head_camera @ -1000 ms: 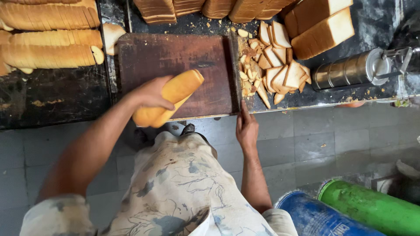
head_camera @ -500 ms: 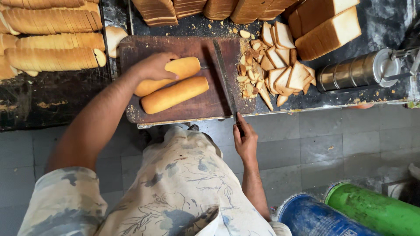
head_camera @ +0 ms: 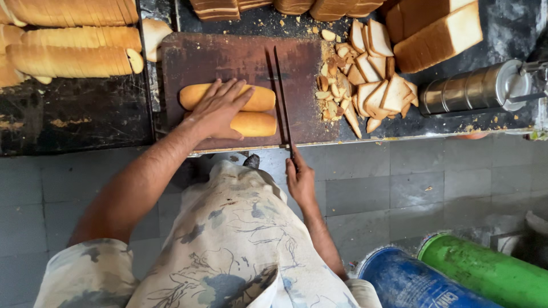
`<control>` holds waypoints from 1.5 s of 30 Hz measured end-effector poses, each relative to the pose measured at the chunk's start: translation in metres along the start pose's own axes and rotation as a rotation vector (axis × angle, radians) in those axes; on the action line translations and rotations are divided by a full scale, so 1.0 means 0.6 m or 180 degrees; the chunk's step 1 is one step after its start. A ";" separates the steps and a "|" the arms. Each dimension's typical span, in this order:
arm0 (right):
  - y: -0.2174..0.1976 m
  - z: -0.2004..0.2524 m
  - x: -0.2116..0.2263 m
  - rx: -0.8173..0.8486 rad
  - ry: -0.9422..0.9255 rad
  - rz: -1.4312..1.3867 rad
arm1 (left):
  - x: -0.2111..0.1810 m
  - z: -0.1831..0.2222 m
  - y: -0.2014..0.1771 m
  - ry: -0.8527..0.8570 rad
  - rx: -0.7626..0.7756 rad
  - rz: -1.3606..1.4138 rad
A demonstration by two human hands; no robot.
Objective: The person slices a long loaf of bread into pieces using a large knife on a wooden board, then arranges the sliced pieces back into the loaf shape and places them onto a metal tray.
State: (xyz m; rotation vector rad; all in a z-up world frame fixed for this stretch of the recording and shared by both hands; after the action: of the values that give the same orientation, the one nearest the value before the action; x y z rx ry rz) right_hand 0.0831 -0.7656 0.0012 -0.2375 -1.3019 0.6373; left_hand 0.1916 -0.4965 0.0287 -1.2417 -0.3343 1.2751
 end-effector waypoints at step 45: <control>0.053 -0.040 0.069 -0.0025 0.0116 0.0807 | -0.065 -0.091 0.014 -0.0430 -0.1865 0.0229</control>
State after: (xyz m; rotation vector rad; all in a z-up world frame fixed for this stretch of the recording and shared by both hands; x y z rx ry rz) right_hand 0.1014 -0.7125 0.0125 -0.4234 -1.2496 0.8386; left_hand 0.2162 -0.5583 0.0173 -1.6694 -0.8089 1.3750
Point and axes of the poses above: each hand's wrist, its own z-axis away from the middle knuckle, its own y-axis out of the palm, x = y × z, the point moved 4 cm from there along -z, towards the middle knuckle, and after that the axes turned 10 degrees about x, right-handed, at the moved point
